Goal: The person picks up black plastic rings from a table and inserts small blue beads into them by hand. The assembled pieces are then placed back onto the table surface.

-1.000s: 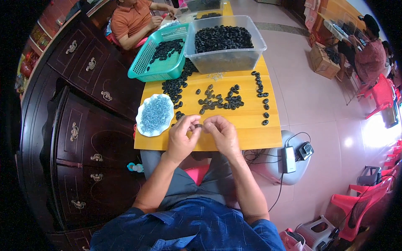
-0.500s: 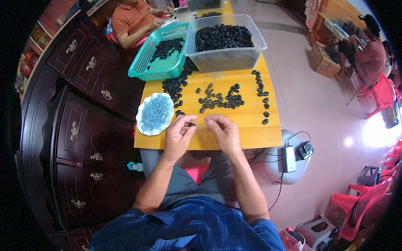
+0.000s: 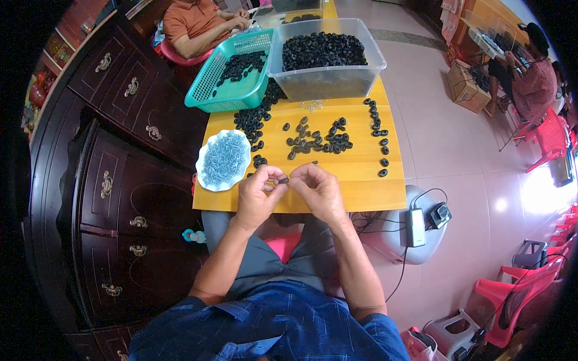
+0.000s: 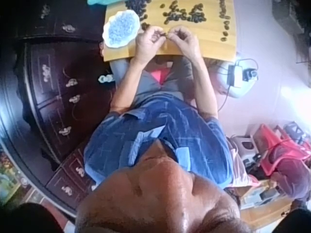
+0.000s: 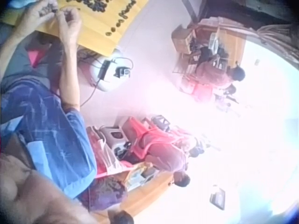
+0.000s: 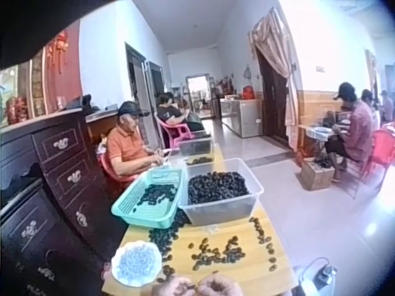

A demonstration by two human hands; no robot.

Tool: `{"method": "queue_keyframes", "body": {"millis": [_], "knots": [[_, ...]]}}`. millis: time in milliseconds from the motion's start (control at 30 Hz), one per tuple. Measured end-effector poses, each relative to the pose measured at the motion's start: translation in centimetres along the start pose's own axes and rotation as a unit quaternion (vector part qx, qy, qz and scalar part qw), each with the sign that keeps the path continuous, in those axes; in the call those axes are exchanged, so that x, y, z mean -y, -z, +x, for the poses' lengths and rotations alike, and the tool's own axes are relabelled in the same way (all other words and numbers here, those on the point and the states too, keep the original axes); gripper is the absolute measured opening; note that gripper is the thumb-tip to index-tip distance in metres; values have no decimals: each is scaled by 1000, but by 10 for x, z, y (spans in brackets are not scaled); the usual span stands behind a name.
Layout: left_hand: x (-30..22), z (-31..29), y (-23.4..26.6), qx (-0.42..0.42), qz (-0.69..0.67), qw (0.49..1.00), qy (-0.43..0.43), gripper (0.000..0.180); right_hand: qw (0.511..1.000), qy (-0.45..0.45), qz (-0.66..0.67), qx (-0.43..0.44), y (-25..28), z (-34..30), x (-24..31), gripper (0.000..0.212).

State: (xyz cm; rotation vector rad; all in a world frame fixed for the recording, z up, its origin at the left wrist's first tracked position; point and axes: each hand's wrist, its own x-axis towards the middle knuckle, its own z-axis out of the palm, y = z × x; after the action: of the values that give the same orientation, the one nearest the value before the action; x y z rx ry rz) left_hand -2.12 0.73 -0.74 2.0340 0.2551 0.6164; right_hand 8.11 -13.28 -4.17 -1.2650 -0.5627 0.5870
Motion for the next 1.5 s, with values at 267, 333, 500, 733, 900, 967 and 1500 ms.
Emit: {"method": "queue_keyframes", "body": {"millis": [267, 333, 500, 733, 900, 967, 1500], "knots": [[-3, 2, 8, 77, 118, 988, -70, 34, 991, 19, -131, 21, 3, -2, 4, 10], [-4, 1, 11, 88, 108, 988, -70, 34, 996, 0, -83, 32, 5, 0, -3, 11], [-7, -5, 13, 101, 39, 993, -50, 35, 993, -48, 44, 99, 11, 1, -4, 15], [-5, -10, 12, 93, 14, 995, -40, 33, 991, -84, -18, 105, 11, -1, -4, 19], [0, -12, 11, 75, 13, 996, -51, 31, 991, -47, -103, 70, 4, -3, 1, 22], [0, -12, 10, 64, 22, 996, -53, 29, 988, 1, -151, 34, 1, -4, 3, 19], [59, -22, -3, 84, -347, 915, 189, 15, 861, 137, -473, -128, 6, 14, 7, 23]]}}
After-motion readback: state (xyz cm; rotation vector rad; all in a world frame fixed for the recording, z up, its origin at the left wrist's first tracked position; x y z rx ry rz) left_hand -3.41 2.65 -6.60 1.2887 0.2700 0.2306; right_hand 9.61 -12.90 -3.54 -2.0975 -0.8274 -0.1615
